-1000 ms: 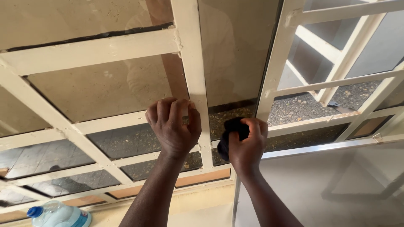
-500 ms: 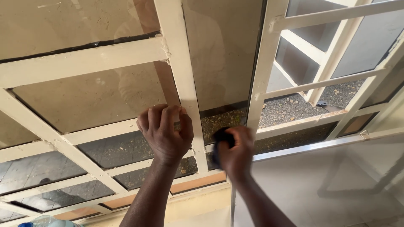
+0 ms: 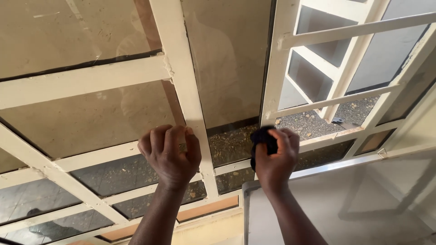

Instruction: The person wipes the white window frame with a black cloth, then pours liquid from a blue bottle onto the cloth and continues wiping the frame. The person works on multiple sections of the frame without visibly cleaning the glass panes.

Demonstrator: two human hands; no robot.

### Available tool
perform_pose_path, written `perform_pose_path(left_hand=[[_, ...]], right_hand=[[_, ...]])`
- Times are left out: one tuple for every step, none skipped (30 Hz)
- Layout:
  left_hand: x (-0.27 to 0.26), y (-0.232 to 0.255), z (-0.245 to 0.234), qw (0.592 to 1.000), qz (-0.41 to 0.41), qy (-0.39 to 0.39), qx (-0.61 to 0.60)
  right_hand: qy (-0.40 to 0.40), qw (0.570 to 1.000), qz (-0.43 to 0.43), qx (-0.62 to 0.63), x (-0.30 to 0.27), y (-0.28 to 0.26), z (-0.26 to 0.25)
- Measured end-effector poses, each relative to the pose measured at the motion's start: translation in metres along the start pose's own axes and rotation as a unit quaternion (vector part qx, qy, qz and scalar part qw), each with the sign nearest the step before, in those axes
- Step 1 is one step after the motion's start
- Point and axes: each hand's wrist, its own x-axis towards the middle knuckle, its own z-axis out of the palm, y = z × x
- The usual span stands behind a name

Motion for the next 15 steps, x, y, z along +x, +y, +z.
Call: perform_pose_path(left_hand=[[0.0,0.0,0.0,1.0,0.0,-0.001,0.0],[0.0,0.0,-0.001,1.0,-0.001,0.0,0.001],[0.0,0.0,-0.001,1.0,-0.003,0.002,0.003],[0.0,0.0,-0.001,1.0,-0.003,0.001,0.004],[0.0,0.0,0.0,1.0,-0.002,0.003,0.002],[0.0,-0.001,0.001,1.0,-0.001,0.004,0.0],[0.0,0.0,0.0,1.0,-0.001,0.003,-0.001],[0.001,0.001,-0.002,1.0,0.004,0.005,-0.001],[0.002,0.0,-0.001,1.0,0.009,0.01,-0.002],[0.004,0.0,0.001,1.0,0.009,0.012,-0.003],[0.004,0.001,0.0,1.0,0.013,0.01,0.0],[0.005,0.001,-0.001,1.0,0.017,0.009,0.003],[0.003,0.0,0.0,1.0,0.017,0.009,0.002],[0.002,-0.001,0.0,1.0,0.02,0.009,0.007],[0.001,-0.002,0.001,1.0,0.024,0.008,0.012]], right_hand=[[0.0,1.0,0.001,0.0,-0.009,0.003,-0.002],[-0.014,1.0,0.024,0.001,-0.018,0.006,-0.003],[-0.029,0.998,0.047,0.004,-0.026,0.008,-0.004],[-0.029,0.998,0.047,0.004,-0.025,0.011,-0.003],[-0.031,0.998,0.052,-0.001,-0.024,0.014,-0.003],[-0.033,0.998,0.057,-0.005,-0.023,0.016,-0.003],[-0.033,0.998,0.058,-0.007,-0.012,0.01,-0.003],[-0.017,0.999,0.04,0.01,-0.002,0.004,-0.003],[0.0,0.999,0.019,0.027,0.011,-0.002,-0.001],[0.001,0.999,0.018,0.026,0.024,-0.01,0.0],[0.012,0.999,0.005,0.029,0.033,-0.019,0.0],[0.022,0.999,-0.009,0.032,0.043,-0.028,-0.001],[0.022,0.999,-0.009,0.031,0.034,-0.016,0.0],[0.012,1.0,-0.02,0.012,0.026,-0.003,0.001],[0.001,0.999,-0.032,-0.005,0.017,0.009,0.003]])
